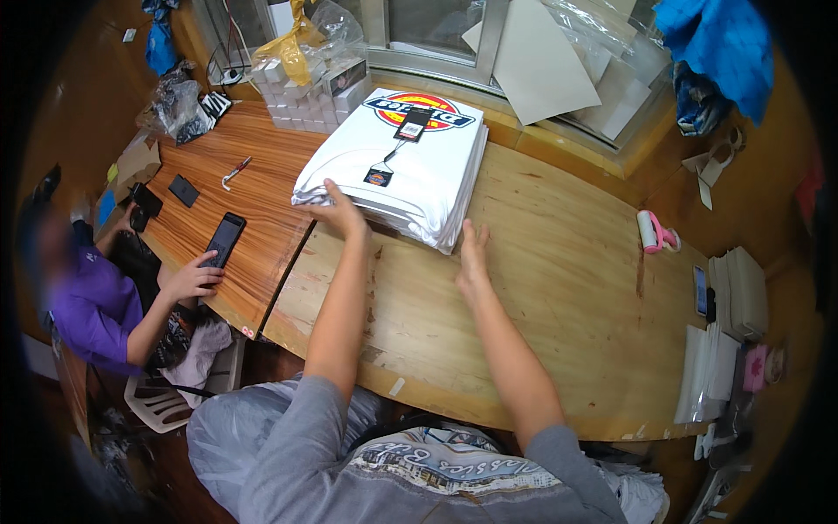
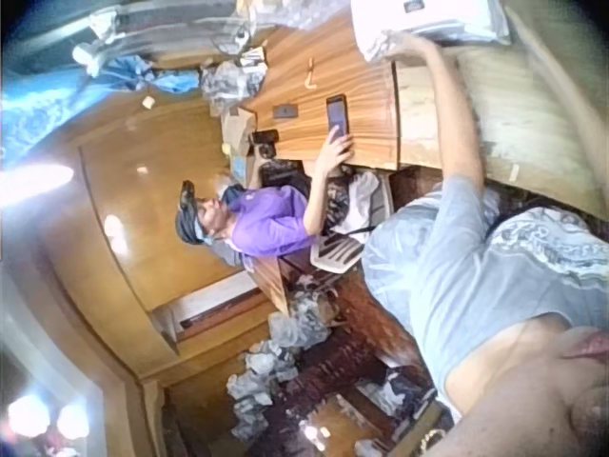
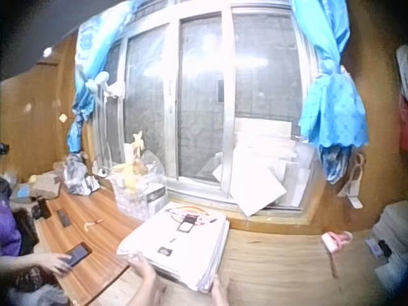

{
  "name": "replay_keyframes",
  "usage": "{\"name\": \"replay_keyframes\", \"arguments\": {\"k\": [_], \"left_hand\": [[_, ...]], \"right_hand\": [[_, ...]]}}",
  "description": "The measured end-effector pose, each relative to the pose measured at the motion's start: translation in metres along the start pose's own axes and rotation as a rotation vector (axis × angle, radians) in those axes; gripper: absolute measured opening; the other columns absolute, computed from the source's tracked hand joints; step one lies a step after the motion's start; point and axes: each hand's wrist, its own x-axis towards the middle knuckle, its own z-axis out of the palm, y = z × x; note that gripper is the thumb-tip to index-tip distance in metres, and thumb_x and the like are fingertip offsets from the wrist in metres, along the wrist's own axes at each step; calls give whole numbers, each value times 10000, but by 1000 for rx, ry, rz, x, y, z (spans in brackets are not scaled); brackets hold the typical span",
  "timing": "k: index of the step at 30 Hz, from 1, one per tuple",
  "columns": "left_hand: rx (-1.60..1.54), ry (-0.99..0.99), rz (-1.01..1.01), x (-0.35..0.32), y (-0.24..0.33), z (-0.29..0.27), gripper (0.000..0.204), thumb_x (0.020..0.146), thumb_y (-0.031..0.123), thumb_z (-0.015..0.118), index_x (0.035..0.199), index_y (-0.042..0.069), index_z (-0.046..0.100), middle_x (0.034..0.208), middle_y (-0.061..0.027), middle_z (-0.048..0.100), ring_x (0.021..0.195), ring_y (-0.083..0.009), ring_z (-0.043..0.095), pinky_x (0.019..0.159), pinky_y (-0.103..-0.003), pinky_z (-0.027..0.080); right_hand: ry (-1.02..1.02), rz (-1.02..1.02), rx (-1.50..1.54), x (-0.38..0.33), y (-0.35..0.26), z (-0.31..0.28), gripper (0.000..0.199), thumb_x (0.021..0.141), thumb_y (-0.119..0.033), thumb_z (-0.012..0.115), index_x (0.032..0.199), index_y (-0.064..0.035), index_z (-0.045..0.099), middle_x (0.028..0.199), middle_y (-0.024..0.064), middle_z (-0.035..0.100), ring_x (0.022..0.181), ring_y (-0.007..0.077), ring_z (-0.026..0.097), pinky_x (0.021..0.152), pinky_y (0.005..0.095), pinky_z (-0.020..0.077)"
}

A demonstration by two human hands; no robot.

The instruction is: The person folds white t-shirts on a wooden table, using a pink lint roller to clean the fabric before folding. They place a cardboard insert inside each shirt, fold it neatly, and stack it with others.

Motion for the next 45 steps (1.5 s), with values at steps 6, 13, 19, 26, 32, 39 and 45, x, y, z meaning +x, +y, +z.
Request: {"name": "replay_keyframes", "arguments": {"k": [6,13,19,26,32,39,45], "left_hand": [[241,196,-21,12,-8,30,767,827,480,383,1327,129,-81,1368,-203,-44,1256,-384,7,1008,-484,32],[270,168,113,8,-10,17,742,826,456,404,1333,101,-7,1345,-213,153,1220,-415,158,981,-479,190],[165,83,146,18,-67,-16,675,818,308,482,1268,-64,144,1078,-280,440,848,-340,512,718,-398,444],[902,-515,626,-44,-121,-75,643,801,445,453,1274,48,273,1265,-232,282,1155,-344,291,910,-471,277],[1358,-1065,965,-225,-114,-70,553,836,457,352,1281,132,311,1360,-112,212,1236,-303,211,917,-549,214],[541,-1954,1339,-487,-83,-139,481,828,268,468,1270,128,338,1348,-109,241,1255,-304,172,962,-517,161],[289,-2268,1219,-605,-19,-215,495,778,170,544,1240,117,377,1325,-111,276,1243,-304,201,992,-426,167]], "right_hand": [[-355,58,453,7,20,34,728,832,-475,396,1328,-202,-60,1384,39,107,1258,250,134,989,504,62],[-455,87,311,27,30,25,753,814,-509,411,1329,-213,-53,1376,64,135,1243,252,178,945,501,208],[-469,-96,-149,-27,35,-110,581,844,-262,468,1320,-177,145,1191,82,413,981,151,474,769,349,423],[205,-397,95,-153,114,-375,238,790,4,431,1000,-41,534,761,64,582,623,116,545,577,229,461],[1560,-312,52,-318,364,-604,277,662,79,459,836,-75,610,635,49,560,566,101,515,513,225,394],[1534,690,53,-429,560,-599,286,692,-173,539,915,7,547,937,176,567,868,330,535,758,369,420],[1623,759,124,-411,509,-589,382,649,-228,614,934,10,524,1021,171,524,968,318,492,793,425,394]]}}
